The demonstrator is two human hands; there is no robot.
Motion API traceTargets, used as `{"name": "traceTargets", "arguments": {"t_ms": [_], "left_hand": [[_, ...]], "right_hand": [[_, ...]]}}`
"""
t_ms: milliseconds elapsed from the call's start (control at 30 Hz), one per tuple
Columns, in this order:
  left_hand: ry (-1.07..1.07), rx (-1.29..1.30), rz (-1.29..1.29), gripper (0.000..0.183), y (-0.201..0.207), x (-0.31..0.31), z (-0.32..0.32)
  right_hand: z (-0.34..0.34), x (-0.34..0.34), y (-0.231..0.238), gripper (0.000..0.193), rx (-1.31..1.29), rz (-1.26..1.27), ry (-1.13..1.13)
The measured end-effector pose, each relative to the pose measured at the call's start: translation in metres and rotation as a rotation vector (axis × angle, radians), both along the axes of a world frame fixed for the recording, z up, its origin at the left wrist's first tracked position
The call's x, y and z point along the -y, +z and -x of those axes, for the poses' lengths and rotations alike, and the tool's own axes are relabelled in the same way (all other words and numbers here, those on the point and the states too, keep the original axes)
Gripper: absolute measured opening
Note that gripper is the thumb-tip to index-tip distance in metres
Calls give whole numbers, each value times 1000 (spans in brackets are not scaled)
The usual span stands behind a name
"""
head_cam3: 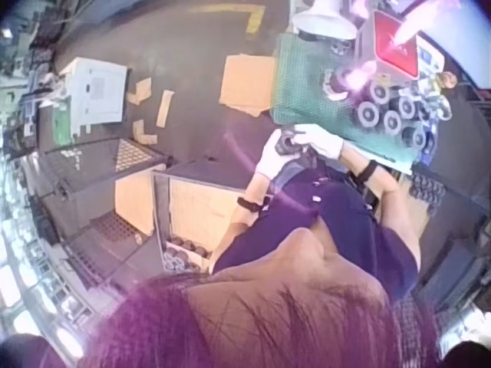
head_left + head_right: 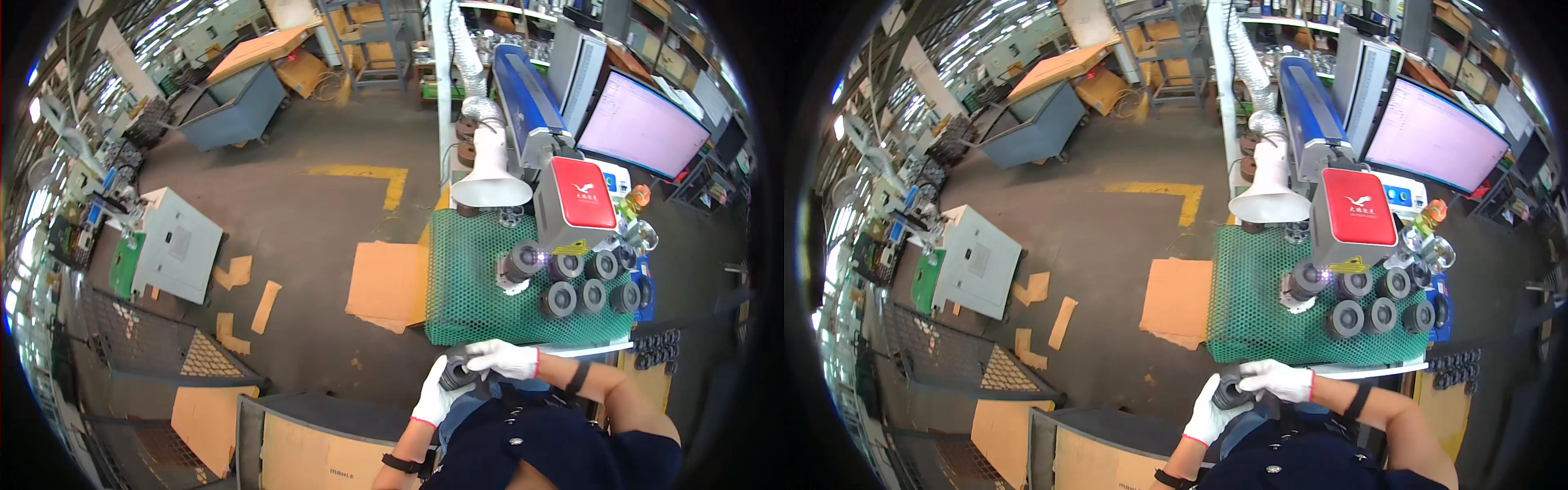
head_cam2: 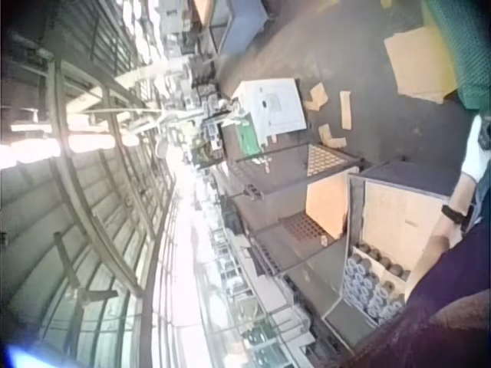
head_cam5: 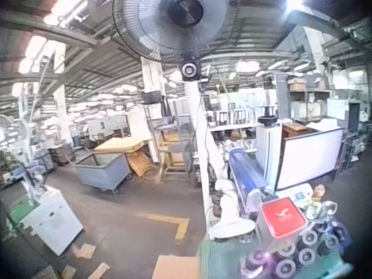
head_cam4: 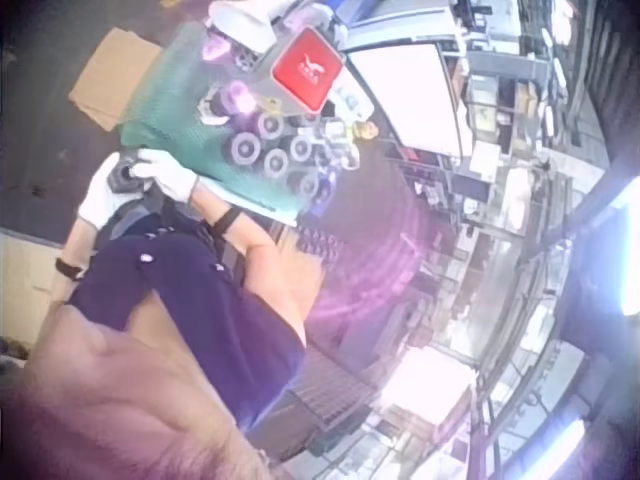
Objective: Picking up metal pistons from a shipping bin and placing them onto a measurement or assembly station.
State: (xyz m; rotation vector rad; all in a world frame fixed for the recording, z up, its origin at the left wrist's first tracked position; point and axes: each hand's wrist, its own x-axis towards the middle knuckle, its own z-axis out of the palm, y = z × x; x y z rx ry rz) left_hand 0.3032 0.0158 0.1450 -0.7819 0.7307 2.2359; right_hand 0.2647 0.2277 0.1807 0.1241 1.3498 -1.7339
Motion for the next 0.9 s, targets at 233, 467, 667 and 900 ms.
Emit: {"name": "traceTargets", "arguments": {"t_ms": [233, 467, 667, 900], "left_hand": [[166, -143, 399, 60, -43, 21, -19], [204, -85, 519, 54, -47, 5, -15], [192, -63, 499, 53, -52, -22, 3], [-2, -212, 488, 52, -31, -54, 43]], "right_hand": [[132, 12, -13, 25, -1031, -1056, 431], [224, -15, -48, 28, -1102, -1548, 341], [124, -4, -10, 37, -1397, -1093, 259], [43, -105, 16, 32, -1498, -798, 350]]}}
